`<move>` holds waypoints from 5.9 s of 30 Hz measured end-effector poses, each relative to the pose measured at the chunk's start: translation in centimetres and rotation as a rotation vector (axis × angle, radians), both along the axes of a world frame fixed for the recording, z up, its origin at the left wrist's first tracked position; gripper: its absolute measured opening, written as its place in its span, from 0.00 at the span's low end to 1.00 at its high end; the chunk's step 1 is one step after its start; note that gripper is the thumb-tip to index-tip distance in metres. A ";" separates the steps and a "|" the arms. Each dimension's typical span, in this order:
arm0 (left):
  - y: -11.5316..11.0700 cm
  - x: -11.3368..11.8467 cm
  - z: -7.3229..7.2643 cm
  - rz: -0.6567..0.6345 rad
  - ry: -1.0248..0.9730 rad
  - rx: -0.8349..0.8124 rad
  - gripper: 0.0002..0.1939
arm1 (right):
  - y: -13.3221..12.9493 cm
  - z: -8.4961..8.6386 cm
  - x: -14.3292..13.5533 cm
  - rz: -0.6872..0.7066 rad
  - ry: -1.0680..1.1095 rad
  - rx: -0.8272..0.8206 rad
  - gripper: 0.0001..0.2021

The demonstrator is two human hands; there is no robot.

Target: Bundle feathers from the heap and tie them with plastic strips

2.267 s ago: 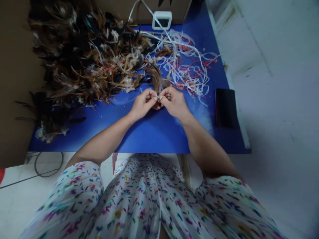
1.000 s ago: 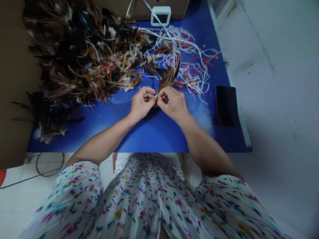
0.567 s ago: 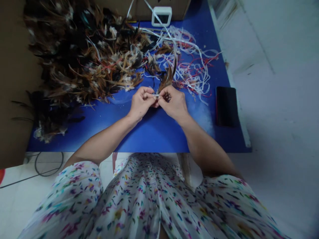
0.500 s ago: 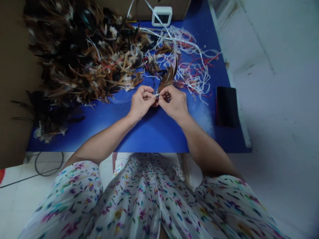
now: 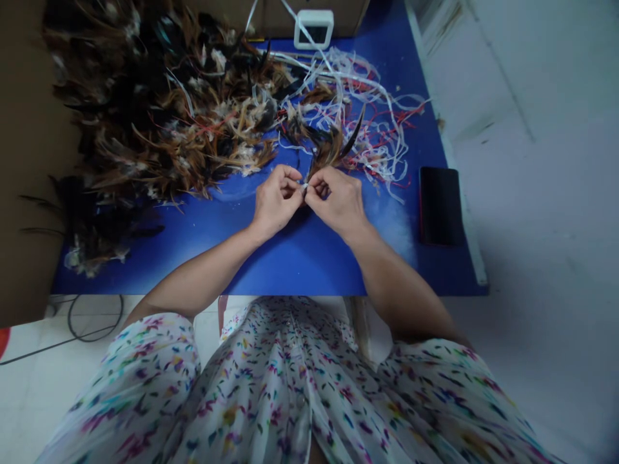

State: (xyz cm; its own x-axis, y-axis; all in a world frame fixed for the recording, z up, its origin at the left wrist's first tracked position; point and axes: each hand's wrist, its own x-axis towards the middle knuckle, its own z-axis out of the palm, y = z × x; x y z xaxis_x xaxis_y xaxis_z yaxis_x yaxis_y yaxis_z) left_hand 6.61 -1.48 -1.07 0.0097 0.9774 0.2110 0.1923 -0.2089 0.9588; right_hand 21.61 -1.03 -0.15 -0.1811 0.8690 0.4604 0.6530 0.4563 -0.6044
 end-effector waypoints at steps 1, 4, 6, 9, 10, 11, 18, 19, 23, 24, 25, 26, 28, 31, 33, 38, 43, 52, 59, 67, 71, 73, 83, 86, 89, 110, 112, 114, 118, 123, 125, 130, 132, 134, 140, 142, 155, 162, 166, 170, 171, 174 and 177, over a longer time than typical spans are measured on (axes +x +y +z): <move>0.0 0.0 0.1 0.002 0.002 0.003 0.12 | 0.0 0.0 0.0 -0.007 0.004 -0.002 0.03; 0.0 0.1 0.1 0.020 -0.027 -0.001 0.13 | 0.0 0.2 -0.1 -0.021 0.032 -0.008 0.04; 0.0 0.1 -0.1 0.030 -0.056 -0.015 0.14 | -0.1 0.2 -0.1 -0.016 0.045 -0.015 0.05; 0.2 0.1 -0.3 0.024 -0.081 -0.040 0.15 | 0.0 0.2 0.0 0.010 0.045 -0.026 0.04; 0.2 0.1 -0.4 0.019 -0.080 -0.042 0.15 | 0.0 0.1 0.1 0.019 0.049 -0.026 0.04; 0.2 0.1 -0.4 0.016 -0.075 -0.039 0.15 | 0.0 0.2 0.1 0.024 0.057 -0.023 0.03; -0.1 0.0 -0.1 0.023 0.017 0.024 0.14 | -0.1 0.2 0.1 -0.004 0.079 -0.027 0.04; -0.1 0.0 0.0 0.020 0.030 0.036 0.14 | -0.1 0.2 0.1 -0.003 0.078 -0.022 0.04; -0.2 0.0 -0.1 0.015 0.059 0.065 0.14 | 0.0 0.1 0.1 -0.001 0.049 -0.009 0.04; -0.2 0.0 -0.1 0.016 0.059 0.066 0.14 | 0.0 0.1 0.0 -0.004 0.038 -0.011 0.04; -0.2 0.0 -0.1 0.018 0.055 0.066 0.14 | 0.0 0.1 0.0 -0.009 0.030 -0.012 0.04; -0.1 0.0 -0.1 0.022 0.047 0.066 0.14 | 0.1 0.1 0.0 -0.013 0.027 -0.011 0.03; -0.1 0.1 -0.1 0.030 0.023 0.061 0.14 | 0.1 0.1 0.0 -0.021 0.035 -0.009 0.03; 0.0 0.2 -0.1 0.041 -0.027 0.038 0.15 | 0.0 0.3 -0.2 -0.032 0.064 -0.023 0.04; 0.0 0.3 -0.1 0.044 -0.065 0.015 0.15 | -0.1 0.6 -0.3 -0.034 0.092 -0.040 0.04; 0.1 0.3 -0.3 0.051 -0.119 -0.038 0.16 | -0.3 1.0 -0.4 -0.021 0.105 -0.069 0.06; 0.2 0.0 -0.6 0.029 -0.082 -0.013 0.16 | -0.3 0.9 -0.1 -0.009 0.101 -0.031 0.06; -0.2 0.1 -0.1 0.065 0.014 0.061 0.13 | -0.3 0.5 0.0 0.014 0.086 0.019 0.04; 0.1 0.0 -0.4 0.033 -0.041 0.009 0.15 | -0.3 1.1 -0.1 -0.033 0.108 -0.033 0.06; 0.1 0.0 -0.7 0.055 0.024 0.093 0.14 | -0.2 0.9 0.0 0.015 0.186 -0.015 0.05; 0.2 0.0 -0.9 0.068 0.078 0.117 0.13 | -0.1 0.9 0.0 0.019 0.183 -0.026 0.06; 0.3 0.0 -1.2 0.064 0.064 0.108 0.13 | 0.0 1.0 0.0 0.003 0.206 -0.034 0.07; -0.1 0.0 -0.6 0.023 0.095 0.103 0.12 | -0.1 0.8 0.0 0.012 0.202 -0.062 0.05; 0.0 0.0 -0.8 0.014 0.058 0.060 0.13 | 0.1 0.8 -0.1 -0.016 0.257 -0.094 0.06; 0.3 -0.1 -1.1 0.010 0.009 0.020 0.13 | 0.1 1.0 -0.1 -0.034 0.291 -0.119 0.06; 0.6 -0.1 -1.3 0.009 -0.089 0.007 0.15 | -0.2 0.8 0.5 0.147 0.139 -0.024 0.12; 0.5 -0.1 -1.2 0.007 -0.108 -0.013 0.15 | -0.3 1.0 0.6 0.170 0.105 -0.031 0.09; 0.5 -0.1 -1.2 -0.010 -0.135 -0.059 0.14 | -0.3 1.2 0.8 0.158 0.096 -0.048 0.06; 0.7 -0.2 -1.1 -0.076 -0.187 -0.140 0.13 | 0.0 1.4 1.0 0.122 0.147 -0.069 0.04; 0.8 -0.5 -0.6 -0.151 -0.221 -0.231 0.14 | 0.7 1.0 1.1 0.086 0.280 -0.125 0.03; 0.7 -0.5 -0.2 -0.154 -0.243 -0.272 0.14 | 0.8 1.0 1.1 0.089 0.306 -0.122 0.03; 0.5 -0.3 0.5 -0.159 -0.218 -0.280 0.21 | 0.5 1.3 0.9 0.136 0.290 -0.125 0.03; 0.5 -0.3 0.4 -0.166 -0.192 -0.263 0.22 | 0.5 1.3 0.8 0.156 0.297 -0.146 0.04; 0.6 -0.4 0.1 -0.159 -0.183 -0.248 0.21 | 0.7 1.2 0.9 0.156 0.337 -0.158 0.05; 1.2 -0.6 -1.3 -0.078 -0.166 -0.110 0.17 | 1.7 0.8 1.3 0.157 0.447 -0.206 0.07; 1.4 -0.7 -1.6 -0.069 -0.072 0.014 0.24 | 1.7 0.8 1.3 0.200 0.442 -0.237 0.07; 1.0 -0.4 -0.9 -0.013 0.004 0.110 0.12 | 2.0 0.9 1.5 0.157 0.568 -0.242 0.13; 1.6 -0.9 -1.1 0.061 0.111 0.192 0.11 | 2.0 1.8 2.1 0.071 0.715 -0.233 0.13; 1.8 -1.5 -0.8 0.100 0.198 0.313 0.07 | 3.0 1.7 3.1 -0.058 0.778 -0.153 0.10; 1.6 -1.7 -0.5 0.086 0.295 0.416 0.02 | 4.9 0.6 5.4 -0.201 0.744 0.033 0.08; 1.6 -1.7 -0.4 0.077 0.313 0.432 0.05 | 5.3 0.4 6.0 -0.223 0.696 0.068 0.08; 1.3 -1.6 -0.4 0.052 0.305 0.455 0.13 | 5.6 0.1 7.8 -0.256 0.451 0.118 0.06; 1.0 -1.5 -0.2 0.047 0.249 0.416 0.16 | 4.9 0.5 8.5 -0.352 0.190 0.185 0.04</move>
State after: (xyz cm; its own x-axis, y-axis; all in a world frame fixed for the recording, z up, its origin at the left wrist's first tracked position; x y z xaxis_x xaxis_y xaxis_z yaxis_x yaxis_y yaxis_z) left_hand 5.09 -0.51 -1.29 0.0676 0.8111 0.5810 0.4239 -0.5505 0.7192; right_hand 30.10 3.87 0.33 0.2141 0.7623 0.6108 0.6730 0.3381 -0.6578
